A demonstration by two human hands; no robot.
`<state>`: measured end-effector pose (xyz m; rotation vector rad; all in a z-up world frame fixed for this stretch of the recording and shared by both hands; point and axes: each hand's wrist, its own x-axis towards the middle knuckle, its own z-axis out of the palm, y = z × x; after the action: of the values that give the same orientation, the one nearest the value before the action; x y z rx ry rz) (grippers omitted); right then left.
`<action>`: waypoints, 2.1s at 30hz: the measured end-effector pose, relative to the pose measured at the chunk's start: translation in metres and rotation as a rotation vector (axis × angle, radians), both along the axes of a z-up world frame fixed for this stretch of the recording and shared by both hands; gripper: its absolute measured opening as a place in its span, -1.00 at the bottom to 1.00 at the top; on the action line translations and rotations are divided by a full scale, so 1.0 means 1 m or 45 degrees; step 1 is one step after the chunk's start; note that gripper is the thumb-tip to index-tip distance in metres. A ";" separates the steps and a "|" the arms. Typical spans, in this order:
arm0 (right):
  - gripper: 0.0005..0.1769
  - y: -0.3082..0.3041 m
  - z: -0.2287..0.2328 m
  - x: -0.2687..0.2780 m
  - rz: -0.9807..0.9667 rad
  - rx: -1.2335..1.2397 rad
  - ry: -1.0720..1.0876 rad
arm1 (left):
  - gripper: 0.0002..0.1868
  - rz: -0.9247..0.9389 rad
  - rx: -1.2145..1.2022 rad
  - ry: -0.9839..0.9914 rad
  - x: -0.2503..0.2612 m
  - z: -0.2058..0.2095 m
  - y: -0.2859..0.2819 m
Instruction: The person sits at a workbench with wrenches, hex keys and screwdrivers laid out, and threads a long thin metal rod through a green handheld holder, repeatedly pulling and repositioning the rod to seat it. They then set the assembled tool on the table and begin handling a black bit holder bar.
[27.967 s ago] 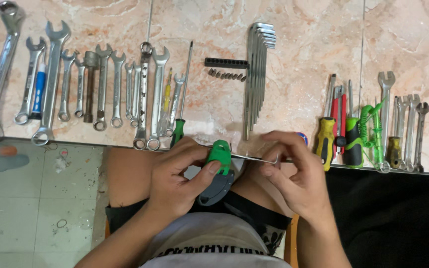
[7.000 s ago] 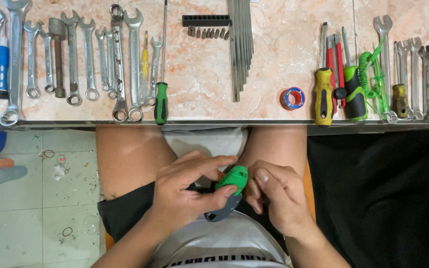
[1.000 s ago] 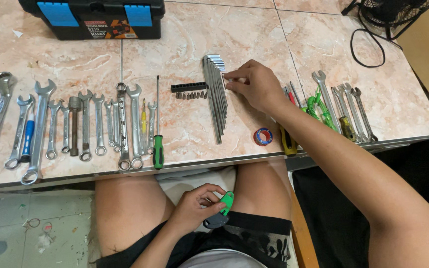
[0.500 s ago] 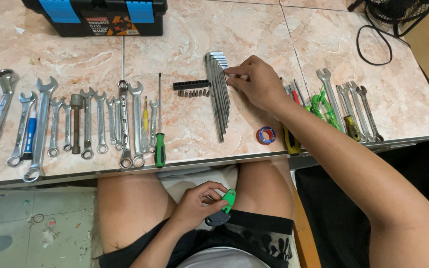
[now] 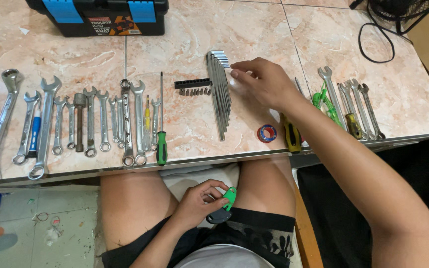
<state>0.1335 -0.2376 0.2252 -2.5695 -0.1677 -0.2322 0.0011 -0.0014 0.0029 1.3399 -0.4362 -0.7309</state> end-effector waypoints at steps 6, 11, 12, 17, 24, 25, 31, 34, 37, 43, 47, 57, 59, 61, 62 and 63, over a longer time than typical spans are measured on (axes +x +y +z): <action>-0.75 0.018 0.019 -0.108 0.077 0.187 -0.240 | -0.59 0.038 -0.049 0.020 -0.005 0.010 0.005; -0.84 0.032 -0.018 -0.185 0.083 0.605 -0.136 | -0.57 0.156 -0.116 0.108 -0.012 0.029 0.015; -0.82 0.034 -0.026 -0.192 0.043 0.583 -0.102 | -0.57 0.192 -0.123 0.126 -0.014 0.033 0.017; -0.61 0.042 -0.056 -0.209 0.048 0.620 0.121 | -0.55 0.451 -0.162 0.078 -0.020 0.059 0.020; 0.00 0.059 -0.083 -0.224 0.211 0.704 0.079 | -0.60 0.676 -0.544 0.131 -0.029 0.090 0.011; 0.04 0.061 -0.087 -0.224 0.194 0.757 0.082 | -0.61 0.668 -0.568 0.128 -0.031 0.093 0.009; 0.10 0.068 -0.106 -0.224 0.149 0.926 0.057 | -0.67 0.622 -0.649 0.037 -0.039 0.106 0.004; 0.08 0.068 -0.114 -0.227 0.213 1.039 0.031 | -0.67 0.652 -0.605 -0.045 -0.045 0.106 0.008; 0.07 0.067 -0.119 -0.230 0.206 1.203 0.101 | -0.71 0.632 -0.547 -0.176 -0.052 0.108 0.014; 0.10 0.069 -0.127 -0.227 0.238 1.588 0.172 | -0.67 0.722 -0.080 -0.799 -0.058 0.118 0.026; 0.08 0.071 -0.129 -0.225 0.257 1.657 0.161 | -0.59 0.706 -0.081 -0.947 -0.061 0.123 0.027; -0.11 0.068 -0.081 -0.214 0.132 1.411 0.370 | -0.59 0.921 0.084 -1.109 -0.051 0.121 0.029; -0.16 0.067 -0.065 -0.212 0.138 1.026 0.284 | -0.58 0.907 0.102 -1.222 -0.047 0.121 0.029; -0.25 0.069 -0.051 -0.206 0.083 0.677 0.148 | -0.58 0.874 0.068 -1.256 -0.045 0.123 0.028; -0.30 0.071 -0.044 -0.203 0.054 0.503 0.080 | -0.58 0.848 0.025 -1.234 -0.044 0.124 0.026; -0.31 0.070 -0.036 -0.200 0.098 0.401 -0.003 | -0.57 0.822 -0.018 -1.213 -0.042 0.125 0.025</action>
<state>-0.0660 -0.1676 0.1891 -2.2457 -0.2128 -0.2144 -0.0412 0.0234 0.1280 1.6381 -0.6914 0.4886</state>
